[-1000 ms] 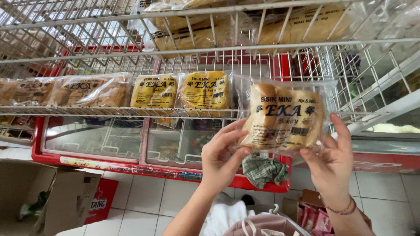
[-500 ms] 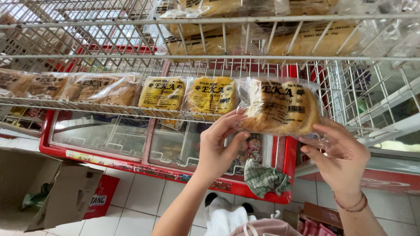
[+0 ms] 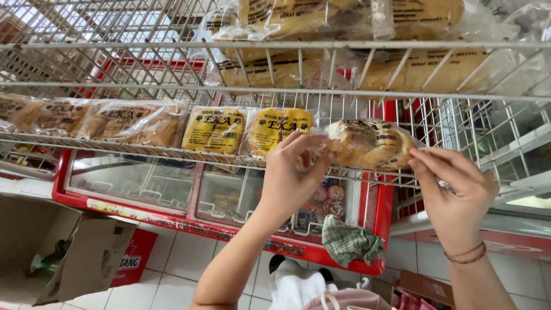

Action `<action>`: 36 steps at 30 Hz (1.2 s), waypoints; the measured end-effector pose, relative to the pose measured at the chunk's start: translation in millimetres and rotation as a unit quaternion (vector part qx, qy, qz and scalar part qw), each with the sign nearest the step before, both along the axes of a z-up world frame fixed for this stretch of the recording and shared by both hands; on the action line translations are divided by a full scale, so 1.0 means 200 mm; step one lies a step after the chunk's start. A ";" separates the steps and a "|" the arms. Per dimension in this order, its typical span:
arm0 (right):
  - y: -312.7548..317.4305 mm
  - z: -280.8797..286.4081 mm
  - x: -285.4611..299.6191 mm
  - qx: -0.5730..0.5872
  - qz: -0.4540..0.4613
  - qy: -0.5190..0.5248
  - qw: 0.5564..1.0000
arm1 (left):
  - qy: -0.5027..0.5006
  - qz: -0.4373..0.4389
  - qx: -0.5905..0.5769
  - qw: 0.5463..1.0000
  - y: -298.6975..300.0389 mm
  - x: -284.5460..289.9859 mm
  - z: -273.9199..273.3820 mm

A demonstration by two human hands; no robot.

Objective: The person sprays a cleaning solution onto a freezer display case and wipes the glass and frame with a cloth. They then pick up several packaged bread items from a wire rack above the freezer, inspect them, and place them back on the shelf.

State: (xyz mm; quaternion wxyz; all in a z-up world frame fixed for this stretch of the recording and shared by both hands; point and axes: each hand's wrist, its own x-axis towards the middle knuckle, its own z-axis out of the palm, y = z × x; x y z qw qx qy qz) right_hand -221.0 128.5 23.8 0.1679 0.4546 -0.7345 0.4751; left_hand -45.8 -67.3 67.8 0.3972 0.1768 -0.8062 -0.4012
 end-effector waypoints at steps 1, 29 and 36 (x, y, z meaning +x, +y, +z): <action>-0.01 0.01 -0.01 -0.007 0.007 -0.006 1.000 | 0.004 -0.009 -0.012 1.000 -0.01 -0.01 0.01; -0.03 -0.06 -0.07 0.242 -0.035 0.141 0.959 | -0.120 0.028 -0.235 0.964 0.00 -0.02 -0.15; -0.03 -0.09 -0.05 0.235 -0.060 0.158 0.957 | -0.144 0.060 -0.277 0.948 0.04 -0.02 -0.17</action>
